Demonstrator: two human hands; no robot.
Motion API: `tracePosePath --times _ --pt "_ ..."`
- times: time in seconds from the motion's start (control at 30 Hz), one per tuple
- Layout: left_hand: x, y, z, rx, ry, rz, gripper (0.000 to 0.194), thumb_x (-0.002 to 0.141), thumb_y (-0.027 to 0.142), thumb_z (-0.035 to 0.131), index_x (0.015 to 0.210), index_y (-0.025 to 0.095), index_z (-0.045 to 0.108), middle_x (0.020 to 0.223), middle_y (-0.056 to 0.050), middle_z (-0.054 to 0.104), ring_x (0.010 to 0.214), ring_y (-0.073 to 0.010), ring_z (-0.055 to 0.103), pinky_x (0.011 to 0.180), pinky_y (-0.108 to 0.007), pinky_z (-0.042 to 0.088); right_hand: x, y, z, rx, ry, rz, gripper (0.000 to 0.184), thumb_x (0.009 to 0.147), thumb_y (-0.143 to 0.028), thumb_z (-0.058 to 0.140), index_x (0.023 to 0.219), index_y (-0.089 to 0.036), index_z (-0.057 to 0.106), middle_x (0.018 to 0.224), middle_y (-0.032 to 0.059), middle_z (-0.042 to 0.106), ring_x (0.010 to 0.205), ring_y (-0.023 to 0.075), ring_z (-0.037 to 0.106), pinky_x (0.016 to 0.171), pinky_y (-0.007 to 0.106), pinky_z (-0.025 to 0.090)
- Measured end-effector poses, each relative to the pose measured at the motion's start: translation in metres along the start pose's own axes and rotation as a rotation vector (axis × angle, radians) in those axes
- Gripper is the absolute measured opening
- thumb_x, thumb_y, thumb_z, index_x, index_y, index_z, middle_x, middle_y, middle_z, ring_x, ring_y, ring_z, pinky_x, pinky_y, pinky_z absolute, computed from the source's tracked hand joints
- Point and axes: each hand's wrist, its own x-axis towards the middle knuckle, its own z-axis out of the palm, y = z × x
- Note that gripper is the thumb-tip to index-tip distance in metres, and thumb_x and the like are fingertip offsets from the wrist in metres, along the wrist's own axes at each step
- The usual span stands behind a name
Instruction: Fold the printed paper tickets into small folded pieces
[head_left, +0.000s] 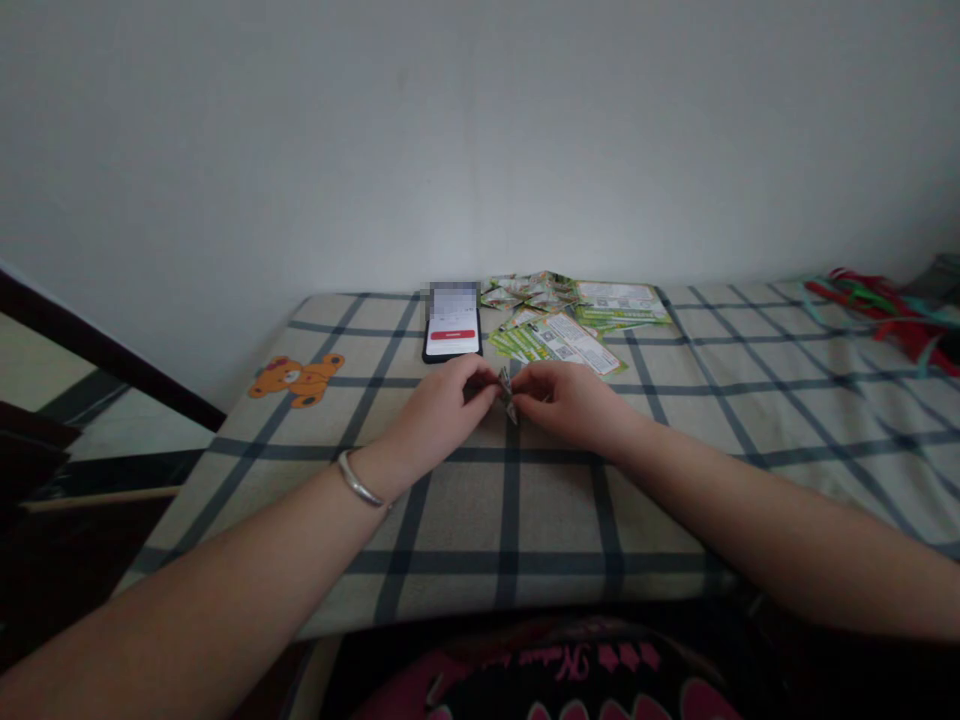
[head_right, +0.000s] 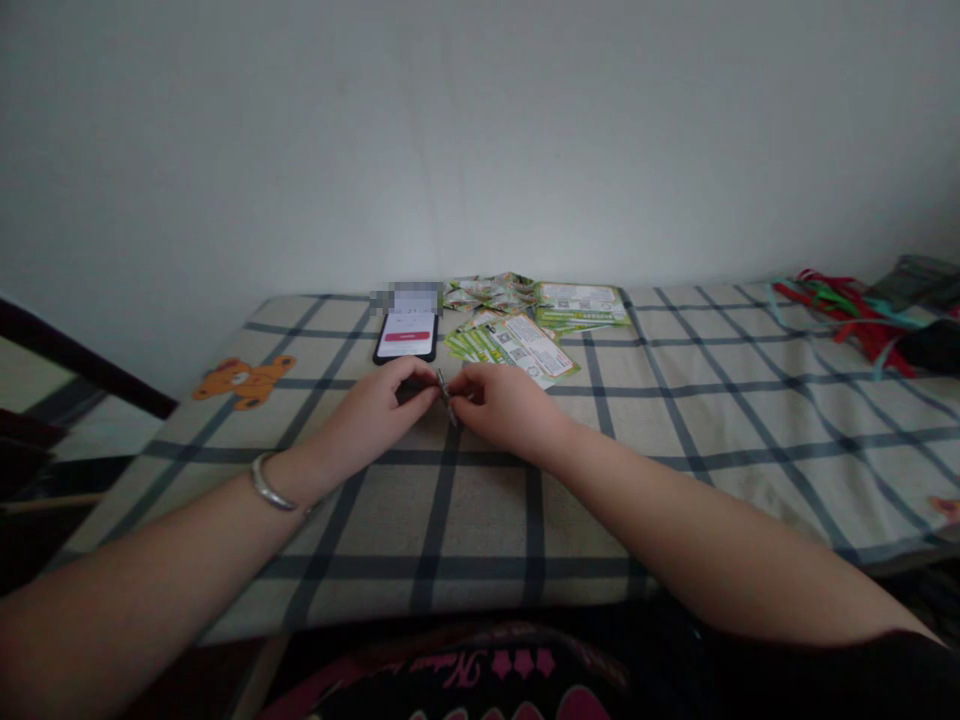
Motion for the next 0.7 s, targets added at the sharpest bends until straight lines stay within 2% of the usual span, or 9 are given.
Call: tracePosePath --times 0.13,0.2,0.3,0.4,0.57,0.7 --pt "0.004 0.002 0.000 -0.058 0.031 -0.047 0.008 0.086 0.018 0.056 0.093 0.018 0.060 0.091 -0.002 0.068 0.086 -0.0169 0.065 0.078 -0.031 0.050 0.009 -0.002 0.004 0.051 0.026 0.098 0.013 0.078 -0.017 0.062 0.089 -0.020 0.068 0.078 0.0009 0.072 0.072 0.0157 0.068 0.064 0.026 0.050" --pt "0.007 0.004 0.000 -0.105 0.031 -0.071 0.009 0.086 0.018 0.055 0.094 0.018 0.060 0.091 -0.002 0.068 0.086 -0.0166 0.066 0.078 -0.030 0.051 0.013 -0.002 0.007 0.179 0.031 0.166 0.011 0.077 -0.017 0.063 0.088 -0.020 0.064 0.080 0.0017 0.072 0.069 0.0159 0.068 0.061 0.027 0.052" --pt "0.009 0.009 0.002 -0.181 -0.004 -0.094 0.015 0.086 0.018 0.054 0.100 0.018 0.061 0.095 -0.003 0.070 0.084 -0.0163 0.068 0.077 -0.030 0.053 0.016 -0.003 0.008 0.395 0.023 0.276 0.010 0.078 -0.017 0.063 0.085 -0.020 0.057 0.082 0.0026 0.070 0.065 0.0153 0.069 0.057 0.027 0.055" --pt "0.008 0.015 0.003 -0.245 -0.058 -0.093 0.027 0.079 0.013 0.060 0.106 0.018 0.060 0.101 -0.005 0.071 0.082 -0.0169 0.069 0.074 -0.030 0.054 0.015 -0.004 0.008 0.455 0.038 0.321 0.012 0.079 -0.015 0.062 0.084 -0.021 0.053 0.074 0.0001 0.067 0.062 0.0143 0.066 0.054 0.026 0.054" --pt "0.006 0.022 0.002 -0.115 -0.066 -0.115 0.025 0.079 0.013 0.061 0.104 0.017 0.061 0.105 -0.009 0.069 0.090 -0.0209 0.069 0.077 -0.034 0.056 0.013 -0.002 0.008 0.327 0.104 0.215 0.012 0.075 -0.018 0.063 0.082 -0.021 0.054 0.075 -0.0011 0.064 0.064 0.0138 0.062 0.056 0.026 0.049" --pt "0.005 0.016 0.008 -0.205 -0.003 -0.109 0.027 0.077 0.011 0.063 0.104 0.016 0.059 0.105 -0.009 0.068 0.092 -0.0202 0.068 0.080 -0.035 0.056 0.010 0.000 0.009 0.235 0.158 0.110 0.012 0.071 -0.019 0.063 0.081 -0.021 0.056 0.077 -0.0023 0.063 0.070 0.0134 0.060 0.065 0.028 0.048"
